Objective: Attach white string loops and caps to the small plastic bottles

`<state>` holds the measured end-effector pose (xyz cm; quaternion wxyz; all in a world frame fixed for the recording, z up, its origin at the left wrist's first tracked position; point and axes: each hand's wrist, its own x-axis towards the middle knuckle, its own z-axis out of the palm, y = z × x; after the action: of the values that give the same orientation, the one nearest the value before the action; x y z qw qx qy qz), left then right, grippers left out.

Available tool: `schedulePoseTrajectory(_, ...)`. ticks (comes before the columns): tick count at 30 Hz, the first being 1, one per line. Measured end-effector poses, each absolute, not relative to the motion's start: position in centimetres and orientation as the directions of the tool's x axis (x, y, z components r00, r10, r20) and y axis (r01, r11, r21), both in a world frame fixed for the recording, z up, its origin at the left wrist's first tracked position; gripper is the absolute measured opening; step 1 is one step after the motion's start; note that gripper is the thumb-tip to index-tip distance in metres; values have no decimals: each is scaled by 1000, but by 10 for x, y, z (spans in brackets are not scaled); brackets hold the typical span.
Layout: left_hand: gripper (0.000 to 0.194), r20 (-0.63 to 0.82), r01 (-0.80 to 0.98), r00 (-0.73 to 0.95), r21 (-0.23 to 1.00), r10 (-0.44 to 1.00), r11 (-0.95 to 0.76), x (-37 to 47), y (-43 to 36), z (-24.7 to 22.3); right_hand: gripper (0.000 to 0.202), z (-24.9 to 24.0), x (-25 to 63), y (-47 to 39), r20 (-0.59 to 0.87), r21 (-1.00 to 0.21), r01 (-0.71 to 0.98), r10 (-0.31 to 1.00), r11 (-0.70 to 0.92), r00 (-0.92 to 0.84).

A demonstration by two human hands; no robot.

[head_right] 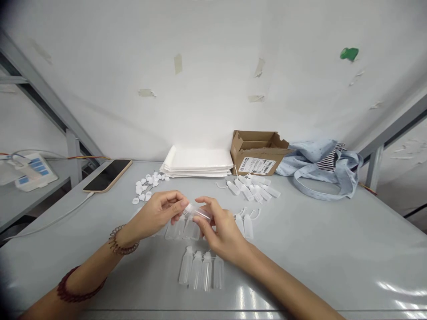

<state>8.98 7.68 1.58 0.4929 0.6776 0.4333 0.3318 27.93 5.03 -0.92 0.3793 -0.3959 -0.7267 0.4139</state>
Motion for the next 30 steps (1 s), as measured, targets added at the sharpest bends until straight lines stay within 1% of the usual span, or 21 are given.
schedulePoseTrajectory(1, 32, 2, 295, 409, 946, 912, -134, 90, 76, 15, 29, -12, 280, 50, 272, -849, 327, 873, 416, -405)
schedulePoseTrajectory(3, 38, -34, 335, 425, 934, 904, -122, 90, 76, 14, 31, -16, 280, 48, 324, -779, 385, 843, 495, -429)
schedulePoseTrajectory(4, 39, -48, 342, 432, 933, 901, -114, 90, 75, 14, 32, -17, 280, 47, 332, -770, 387, 836, 508, -438)
schedulePoseTrajectory(6, 36, -59, 333, 446, 937, 893, -105, 89, 74, 16, 33, -16, 279, 45, 308, -804, 356, 846, 476, -435)
schedulePoseTrajectory(8, 30, -46, 304, 464, 947, 885, -109, 89, 72, 18, 30, -11, 278, 43, 231, -894, 264, 878, 361, -419)
schedulePoseTrajectory(10, 22, -4, 258, 485, 956, 874, -139, 88, 71, 20, 28, -4, 279, 44, 102, -980, 112, 899, 164, -426)
schedulePoseTrajectory(11, 19, 25, 237, 498, 958, 867, -164, 88, 71, 21, 28, -1, 279, 45, 29, -998, 31, 892, 49, -451)
schedulePoseTrajectory(12, 17, 57, 219, 510, 956, 859, -193, 88, 70, 22, 29, 2, 281, 46, -38, -997, -37, 871, -64, -489)
schedulePoseTrajectory(14, 14, 115, 200, 530, 946, 840, -255, 88, 71, 22, 31, 4, 283, 50, -135, -966, -105, 810, -235, -570)
schedulePoseTrajectory(15, 14, 134, 198, 537, 940, 833, -279, 87, 71, 22, 32, 4, 284, 51, -158, -954, -113, 786, -277, -598)
schedulePoseTrajectory(16, 14, 143, 199, 542, 935, 828, -293, 88, 72, 21, 32, 4, 285, 52, -162, -953, -109, 777, -284, -608)
schedulePoseTrajectory(17, 15, 145, 205, 539, 933, 830, -296, 88, 73, 21, 32, 4, 285, 53, -148, -963, -94, 789, -252, -596)
schedulePoseTrajectory(18, 17, 141, 214, 528, 932, 837, -292, 88, 73, 20, 31, 3, 285, 52, -114, -982, -60, 815, -180, -567)
schedulePoseTrajectory(20, 20, 126, 242, 488, 931, 863, -273, 88, 74, 19, 29, 1, 284, 50, 13, -996, 74, 870, 57, -493)
schedulePoseTrajectory(22, 24, 98, 287, 450, 926, 888, -247, 89, 75, 16, 27, -3, 283, 48, 162, -917, 257, 874, 304, -458)
schedulePoseTrajectory(24, 31, 53, 333, 445, 917, 894, -220, 89, 75, 14, 28, -7, 282, 47, 246, -795, 395, 839, 461, -486)
schedulePoseTrajectory(26, 36, 11, 360, 462, 912, 887, -199, 90, 74, 13, 28, -10, 281, 47, 261, -708, 468, 811, 529, -523)
schedulePoseTrajectory(27, 38, 0, 363, 474, 911, 881, -195, 91, 73, 13, 28, -11, 281, 46, 255, -689, 486, 807, 538, -533)
schedulePoseTrajectory(28, 38, -2, 359, 484, 912, 875, -197, 91, 73, 13, 28, -11, 281, 46, 243, -692, 488, 809, 532, -536)
schedulePoseTrajectory(30, 39, 10, 349, 495, 914, 869, -209, 91, 72, 14, 27, -8, 280, 45, 205, -766, 440, 827, 469, -524)
